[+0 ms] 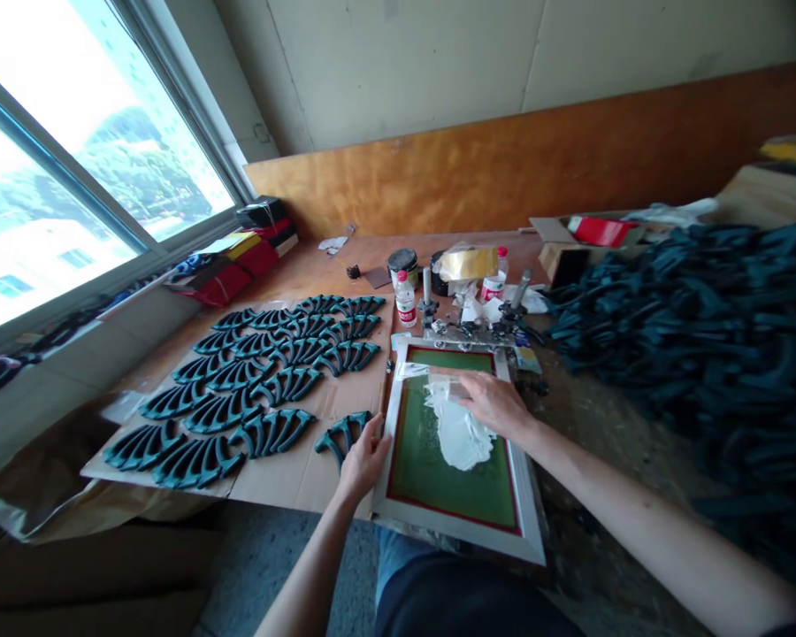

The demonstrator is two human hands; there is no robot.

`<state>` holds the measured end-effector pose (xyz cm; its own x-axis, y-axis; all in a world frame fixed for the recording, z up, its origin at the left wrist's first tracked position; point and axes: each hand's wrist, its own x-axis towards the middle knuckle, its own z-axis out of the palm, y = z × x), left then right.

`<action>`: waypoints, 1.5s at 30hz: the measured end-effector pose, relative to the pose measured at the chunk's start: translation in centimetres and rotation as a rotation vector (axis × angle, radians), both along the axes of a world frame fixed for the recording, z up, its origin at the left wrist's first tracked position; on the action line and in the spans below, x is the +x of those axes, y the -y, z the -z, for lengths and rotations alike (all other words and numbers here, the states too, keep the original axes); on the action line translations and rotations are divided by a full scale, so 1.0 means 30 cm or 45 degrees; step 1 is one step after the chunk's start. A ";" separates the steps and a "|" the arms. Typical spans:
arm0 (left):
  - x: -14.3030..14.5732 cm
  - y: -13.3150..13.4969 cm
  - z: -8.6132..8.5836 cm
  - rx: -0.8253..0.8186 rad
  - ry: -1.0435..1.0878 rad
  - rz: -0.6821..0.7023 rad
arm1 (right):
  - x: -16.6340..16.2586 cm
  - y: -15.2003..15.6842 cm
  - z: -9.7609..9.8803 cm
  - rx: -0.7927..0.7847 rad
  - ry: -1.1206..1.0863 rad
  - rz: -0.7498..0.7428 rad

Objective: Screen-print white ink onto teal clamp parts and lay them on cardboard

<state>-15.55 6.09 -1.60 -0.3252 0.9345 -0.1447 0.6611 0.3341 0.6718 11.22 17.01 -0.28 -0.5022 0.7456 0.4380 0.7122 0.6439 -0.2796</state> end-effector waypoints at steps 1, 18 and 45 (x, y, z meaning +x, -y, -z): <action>-0.003 0.000 0.000 -0.011 -0.009 -0.002 | 0.006 0.031 0.020 0.003 0.010 -0.068; -0.011 0.001 0.007 0.038 0.228 0.019 | 0.109 0.172 0.121 0.171 -0.116 -0.559; 0.331 -0.019 -0.154 -0.331 1.065 -0.025 | -0.042 0.234 0.172 -0.429 -0.331 0.338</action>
